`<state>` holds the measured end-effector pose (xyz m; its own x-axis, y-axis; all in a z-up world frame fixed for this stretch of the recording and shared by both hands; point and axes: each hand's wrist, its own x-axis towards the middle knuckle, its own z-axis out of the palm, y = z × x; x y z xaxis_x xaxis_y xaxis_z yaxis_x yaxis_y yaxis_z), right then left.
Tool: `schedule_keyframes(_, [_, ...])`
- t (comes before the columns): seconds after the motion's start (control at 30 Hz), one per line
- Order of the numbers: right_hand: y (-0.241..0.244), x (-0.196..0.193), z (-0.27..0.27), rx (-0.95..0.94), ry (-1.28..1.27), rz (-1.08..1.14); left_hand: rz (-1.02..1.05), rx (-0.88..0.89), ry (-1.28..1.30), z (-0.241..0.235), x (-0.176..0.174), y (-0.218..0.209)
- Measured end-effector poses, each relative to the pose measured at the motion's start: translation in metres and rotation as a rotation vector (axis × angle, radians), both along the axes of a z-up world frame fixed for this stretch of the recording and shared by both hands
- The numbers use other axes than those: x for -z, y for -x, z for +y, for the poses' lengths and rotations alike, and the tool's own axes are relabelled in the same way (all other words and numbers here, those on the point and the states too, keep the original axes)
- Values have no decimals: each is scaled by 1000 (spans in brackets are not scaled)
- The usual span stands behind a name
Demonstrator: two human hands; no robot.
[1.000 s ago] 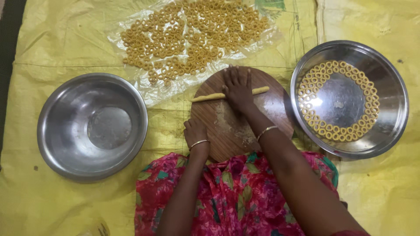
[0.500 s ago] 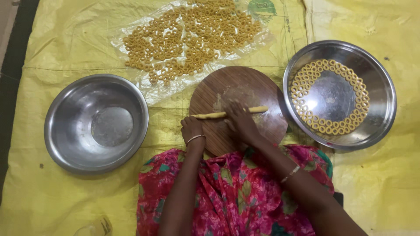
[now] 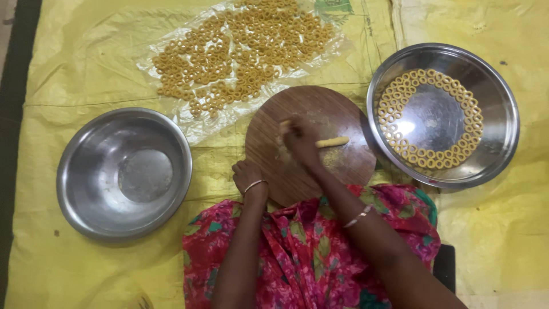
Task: The person rolls a piece of dough into a thin rope on a wooden board, then forms it into small ring shapes and places them into a metal bowl. The process is repeated continuously with additional dough pieces.
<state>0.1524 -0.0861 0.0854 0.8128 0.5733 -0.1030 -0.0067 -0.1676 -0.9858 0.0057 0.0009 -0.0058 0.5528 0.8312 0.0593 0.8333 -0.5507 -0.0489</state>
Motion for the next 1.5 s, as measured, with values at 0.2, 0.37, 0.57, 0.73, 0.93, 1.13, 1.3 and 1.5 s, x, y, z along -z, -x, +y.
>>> schedule_keyframes(0.2, [-51, -19, -124, 213, 178, -623, 62, -7, 47, 3, -2, -5])
schedule_keyframes(0.37, [-52, -2, -144, 251, 381, -833, 53, 6, 67, 4, -13, -4])
schedule_keyframes(0.57, [-50, 23, -144, 35, 512, -767, 97, 61, 50, 3, -20, 0])
schedule_keyframes(0.73, [-34, 37, -144, -188, 639, -818, 89, 34, 32, 4, -17, -5])
schedule_keyframes(0.93, [-102, 24, -54, -279, 740, -990, 124, 47, 51, 4, -11, -8])
schedule_keyframes(1.13, [-132, 6, 11, -216, 808, -1069, 166, 14, 49, 0, -13, -8])
schedule_keyframes(1.3, [-107, 10, -19, -234, 801, -1105, 158, -7, 101, 2, -15, -14])
schedule_keyframes(1.5, [-61, 21, -111, -449, 684, -900, 156, -51, 94, 9, -13, -21])
